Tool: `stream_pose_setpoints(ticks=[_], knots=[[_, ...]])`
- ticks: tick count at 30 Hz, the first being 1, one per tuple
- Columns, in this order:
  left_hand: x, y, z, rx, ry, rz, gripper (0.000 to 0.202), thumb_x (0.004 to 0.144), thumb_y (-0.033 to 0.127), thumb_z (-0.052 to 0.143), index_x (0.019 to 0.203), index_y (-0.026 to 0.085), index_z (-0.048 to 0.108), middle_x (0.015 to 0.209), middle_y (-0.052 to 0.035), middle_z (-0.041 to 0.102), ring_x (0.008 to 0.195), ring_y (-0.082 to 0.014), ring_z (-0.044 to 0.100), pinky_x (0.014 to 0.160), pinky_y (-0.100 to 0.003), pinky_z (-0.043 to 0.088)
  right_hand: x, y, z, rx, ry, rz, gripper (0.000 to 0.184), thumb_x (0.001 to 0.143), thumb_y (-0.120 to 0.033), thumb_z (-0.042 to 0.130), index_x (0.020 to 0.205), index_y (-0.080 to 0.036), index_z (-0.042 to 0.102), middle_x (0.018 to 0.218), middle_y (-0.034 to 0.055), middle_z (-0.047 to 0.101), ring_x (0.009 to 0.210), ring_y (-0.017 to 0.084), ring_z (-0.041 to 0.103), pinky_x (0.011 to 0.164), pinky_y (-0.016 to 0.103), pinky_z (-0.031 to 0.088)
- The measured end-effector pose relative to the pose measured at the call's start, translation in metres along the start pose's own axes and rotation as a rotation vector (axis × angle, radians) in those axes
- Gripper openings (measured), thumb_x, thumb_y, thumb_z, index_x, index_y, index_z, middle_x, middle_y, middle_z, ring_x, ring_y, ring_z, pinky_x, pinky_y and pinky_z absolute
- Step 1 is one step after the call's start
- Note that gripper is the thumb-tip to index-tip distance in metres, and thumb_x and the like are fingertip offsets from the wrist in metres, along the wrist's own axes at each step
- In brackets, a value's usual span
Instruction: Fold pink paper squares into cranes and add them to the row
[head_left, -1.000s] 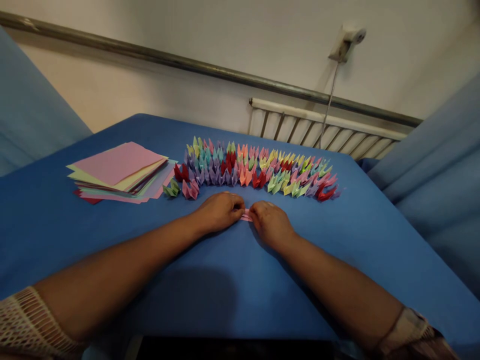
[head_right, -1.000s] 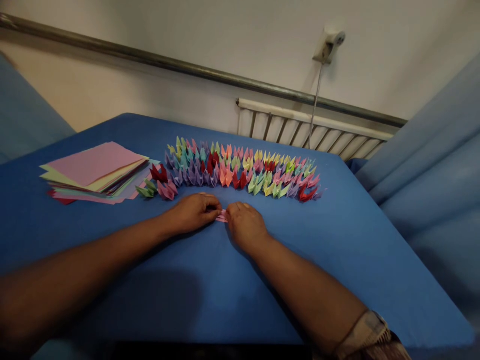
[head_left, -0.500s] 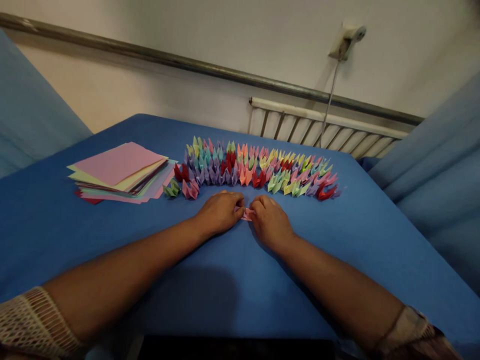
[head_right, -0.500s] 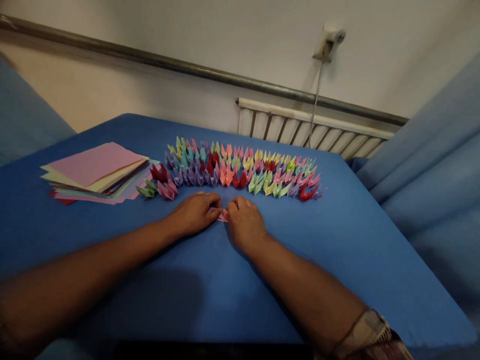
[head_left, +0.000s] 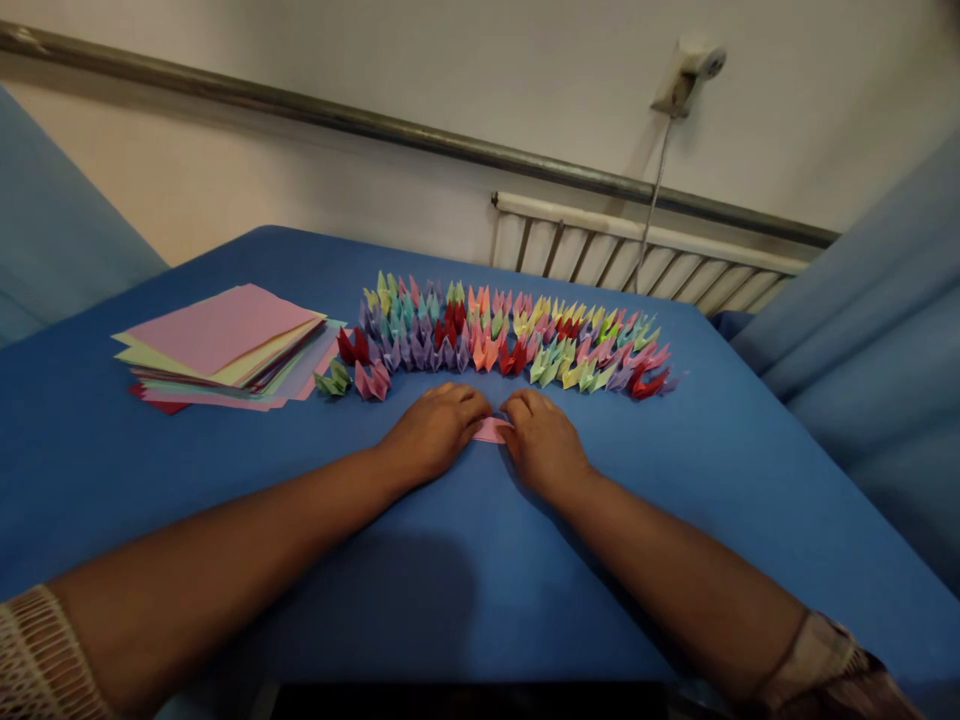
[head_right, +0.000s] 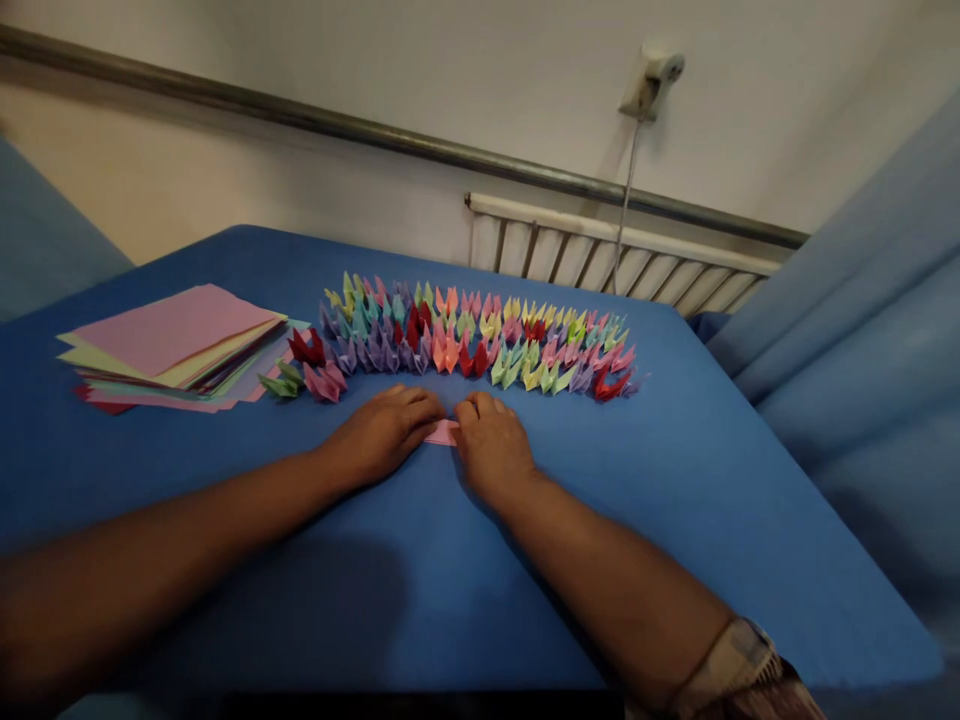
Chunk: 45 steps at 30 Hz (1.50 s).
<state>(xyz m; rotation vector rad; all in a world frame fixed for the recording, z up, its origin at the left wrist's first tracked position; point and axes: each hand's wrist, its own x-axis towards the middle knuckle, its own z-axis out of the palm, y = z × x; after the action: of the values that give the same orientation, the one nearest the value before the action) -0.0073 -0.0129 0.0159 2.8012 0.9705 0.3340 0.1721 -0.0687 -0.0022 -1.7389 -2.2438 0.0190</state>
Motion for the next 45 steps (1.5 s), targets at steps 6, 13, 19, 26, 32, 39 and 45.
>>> stream_pose_setpoints(ticks=[6,13,19,26,32,39,45], knots=[[0.0,-0.002,0.003,-0.042,-0.028,0.035,0.019,0.095,0.021,0.047,0.096,0.017,0.066,0.095,-0.0058,0.067,0.091,-0.0212,0.057,0.086,-0.034,0.042,0.0,0.002,-0.001,0.019,-0.019,-0.032,0.025,0.1,-0.027,0.043,0.101,-0.018,0.065,0.102,0.0098,0.062,0.095,0.023,0.054,0.084,0.036,0.042],[0.0,-0.01,0.002,-0.207,-0.022,-0.08,0.013,0.09,0.023,0.055,0.095,0.019,0.066,0.09,-0.0041,0.067,0.089,-0.0197,0.059,0.08,-0.03,0.044,0.001,0.004,0.0,0.112,-0.055,-0.067,0.023,0.099,-0.029,0.045,0.1,-0.018,0.065,0.097,0.0077,0.063,0.094,0.02,0.055,0.084,0.032,0.041],[0.003,-0.009,0.001,-0.226,-0.006,-0.075,0.021,0.093,0.025,0.047,0.087,0.017,0.066,0.088,-0.0049,0.067,0.086,-0.0189,0.058,0.083,-0.031,0.043,0.003,0.005,0.003,0.174,-0.022,0.011,0.019,0.098,-0.026,0.048,0.101,-0.017,0.064,0.098,0.0074,0.064,0.095,0.02,0.056,0.087,0.031,0.042],[0.004,-0.001,0.002,-0.218,0.018,-0.165,0.013,0.087,0.02,0.053,0.09,0.019,0.066,0.09,-0.0038,0.068,0.085,-0.0201,0.057,0.08,-0.033,0.043,0.003,0.004,0.003,0.158,-0.03,-0.02,0.022,0.098,-0.026,0.048,0.108,-0.018,0.065,0.099,0.0078,0.064,0.095,0.021,0.056,0.085,0.032,0.042],[0.001,-0.003,0.001,-0.26,0.008,-0.143,0.015,0.088,0.024,0.056,0.098,0.019,0.066,0.093,-0.0034,0.068,0.089,-0.0205,0.058,0.08,-0.032,0.043,0.002,0.006,0.003,0.194,-0.02,-0.022,0.021,0.097,-0.028,0.05,0.106,-0.018,0.065,0.1,0.0072,0.064,0.096,0.02,0.056,0.088,0.032,0.042],[0.005,-0.004,0.003,-0.163,-0.005,-0.132,0.021,0.092,0.027,0.05,0.083,0.018,0.067,0.084,-0.0038,0.065,0.082,-0.0187,0.057,0.08,-0.032,0.042,0.006,0.003,0.004,0.129,-0.045,0.017,0.025,0.099,-0.031,0.045,0.095,-0.019,0.067,0.094,0.0069,0.063,0.091,0.02,0.056,0.084,0.031,0.042],[0.006,-0.001,0.01,-0.096,0.078,-0.257,0.012,0.086,0.024,0.053,0.087,0.019,0.064,0.087,-0.0045,0.066,0.084,-0.0215,0.056,0.076,-0.034,0.041,0.007,-0.002,0.006,0.069,-0.002,0.067,0.018,0.096,-0.022,0.049,0.106,-0.016,0.062,0.103,0.0095,0.063,0.097,0.022,0.056,0.085,0.034,0.042]])
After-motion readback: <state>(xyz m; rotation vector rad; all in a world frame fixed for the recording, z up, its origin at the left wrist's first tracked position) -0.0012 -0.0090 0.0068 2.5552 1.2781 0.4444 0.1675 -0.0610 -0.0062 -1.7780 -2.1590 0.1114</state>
